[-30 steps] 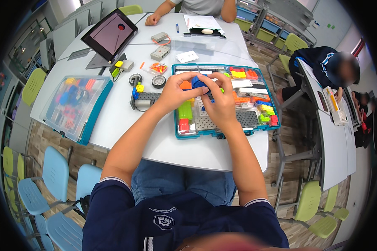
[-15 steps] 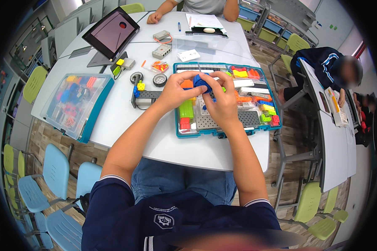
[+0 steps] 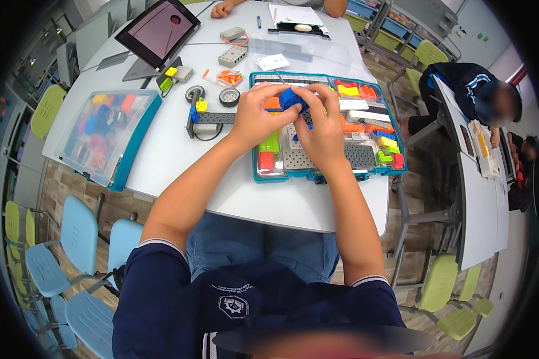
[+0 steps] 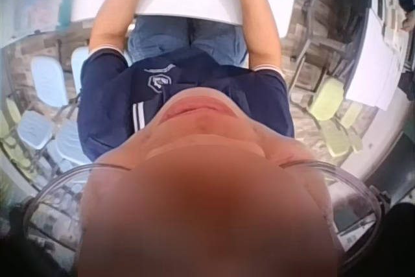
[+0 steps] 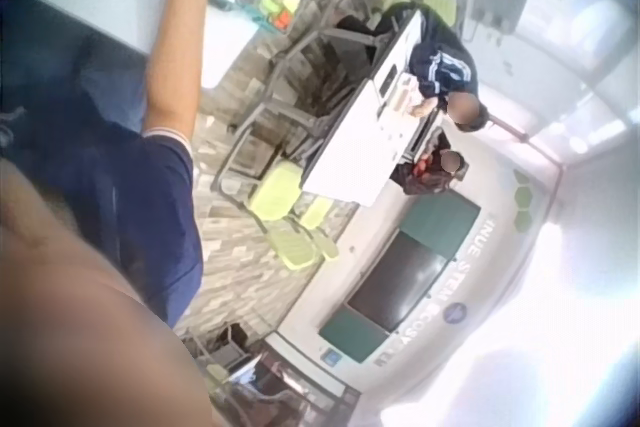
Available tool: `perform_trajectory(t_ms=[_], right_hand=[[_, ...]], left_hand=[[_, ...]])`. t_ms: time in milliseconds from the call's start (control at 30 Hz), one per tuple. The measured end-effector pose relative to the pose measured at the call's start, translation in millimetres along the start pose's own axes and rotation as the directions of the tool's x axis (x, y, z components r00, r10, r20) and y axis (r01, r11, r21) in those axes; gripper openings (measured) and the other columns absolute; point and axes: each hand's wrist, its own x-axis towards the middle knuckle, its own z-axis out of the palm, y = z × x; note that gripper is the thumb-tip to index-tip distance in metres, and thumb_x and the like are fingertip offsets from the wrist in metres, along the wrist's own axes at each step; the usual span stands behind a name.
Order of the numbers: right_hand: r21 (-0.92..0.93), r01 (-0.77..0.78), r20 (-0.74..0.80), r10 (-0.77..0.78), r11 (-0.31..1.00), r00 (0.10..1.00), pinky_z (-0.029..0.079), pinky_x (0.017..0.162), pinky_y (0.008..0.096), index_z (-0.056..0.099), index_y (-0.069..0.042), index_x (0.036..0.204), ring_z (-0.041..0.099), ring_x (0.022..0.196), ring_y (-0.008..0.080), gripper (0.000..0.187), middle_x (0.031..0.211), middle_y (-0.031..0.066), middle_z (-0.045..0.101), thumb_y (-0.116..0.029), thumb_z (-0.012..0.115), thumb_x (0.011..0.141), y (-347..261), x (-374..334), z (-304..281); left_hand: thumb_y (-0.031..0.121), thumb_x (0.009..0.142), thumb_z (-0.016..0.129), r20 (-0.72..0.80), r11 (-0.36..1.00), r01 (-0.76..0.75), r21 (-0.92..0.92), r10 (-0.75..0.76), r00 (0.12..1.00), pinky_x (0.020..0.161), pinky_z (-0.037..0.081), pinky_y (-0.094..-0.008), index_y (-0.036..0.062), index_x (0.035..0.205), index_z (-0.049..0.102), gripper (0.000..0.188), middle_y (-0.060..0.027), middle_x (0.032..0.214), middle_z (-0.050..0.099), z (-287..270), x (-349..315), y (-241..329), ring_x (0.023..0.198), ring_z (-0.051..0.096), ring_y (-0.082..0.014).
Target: The person assembles a small mechanical device using colorful plastic parts from a kit. They connect a blue cylindrical piece to an orange disc, insert a metal rod, and add small components while occasionally referencing a tablet on the table.
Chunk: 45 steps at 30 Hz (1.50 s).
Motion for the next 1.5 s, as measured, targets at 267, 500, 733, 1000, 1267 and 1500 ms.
perform_trajectory(t_ms=[267,500,733,1000,1267,1500], right_hand=[[0.098,-0.234,0.006,0.234,0.967,0.972,0.052,0.08,0.0338,0.054,-0.005,0.121,0.06,0.102,0.0253,0.051,0.119,0.0144,0.053,-0.003,0.076,0.075,9,3,-6],[0.663,-0.437,0.022,0.568,0.608,0.823,0.054,0.089,0.0307,0.046,-0.002,0.131,0.061,0.104,0.0187,0.057,0.126,0.0122,0.049,0.004,0.072,0.081,32,10,-15],[0.721,-0.538,0.173,0.638,0.438,0.751,0.048,0.099,0.0329,0.04,-0.003,0.143,0.061,0.115,0.0257,0.055,0.13,0.0151,0.052,0.004,0.059,0.092,37,12,-28],[0.713,-0.667,0.357,0.707,0.216,0.61,0.053,0.095,0.0375,0.041,0.004,0.14,0.062,0.107,0.0258,0.054,0.122,0.0153,0.055,0.005,0.059,0.089,43,12,-32],[0.661,-0.716,0.398,0.704,0.226,0.589,0.052,0.093,0.0339,0.046,0.0,0.139,0.063,0.105,0.0238,0.056,0.119,0.014,0.055,0.001,0.065,0.086,42,11,-31],[0.631,-0.743,0.42,0.707,0.222,0.568,0.051,0.092,0.033,0.049,-0.003,0.138,0.063,0.102,0.0219,0.057,0.117,0.013,0.057,-0.001,0.069,0.085,36,12,-28]], left_hand=[[0.028,0.075,0.081,0.004,0.925,-0.195,0.327,0.205,0.979,0.093,0.043,-0.0369,0.0091,0.126,0.063,0.057,-0.0068,0.1,0.072,4,-2,2,0.1,0.061,-0.0223],[0.03,0.081,0.077,-0.116,0.884,-0.168,0.437,0.24,0.964,0.081,0.042,-0.0356,0.0095,0.12,0.063,0.046,-0.0004,0.085,0.064,-1,4,0,0.085,0.053,-0.021],[0.024,0.085,0.072,-0.202,0.947,-0.142,0.287,0.205,0.958,0.081,0.041,-0.034,0.0098,0.11,0.067,0.029,-0.0021,0.086,0.063,-5,7,-2,0.087,0.051,-0.0219],[0.017,0.084,0.073,-0.167,0.788,-0.269,0.553,0.422,0.891,0.082,0.043,-0.035,0.0092,0.09,0.073,0.01,-0.003,0.092,0.069,-37,21,-10,0.092,0.056,-0.0218],[0.025,0.081,0.073,-0.154,0.274,0.042,0.961,0.4,0.903,0.087,0.042,-0.041,0.0253,0.096,0.075,0.015,-0.0023,0.108,0.06,-164,65,-73,0.099,0.05,-0.0298],[0.032,0.087,0.067,-0.16,-0.077,0.164,0.984,0.049,0.986,0.086,0.04,-0.044,0.0381,0.112,0.07,0.026,-0.0045,0.11,0.052,-266,76,-130,0.101,0.049,-0.0283]])
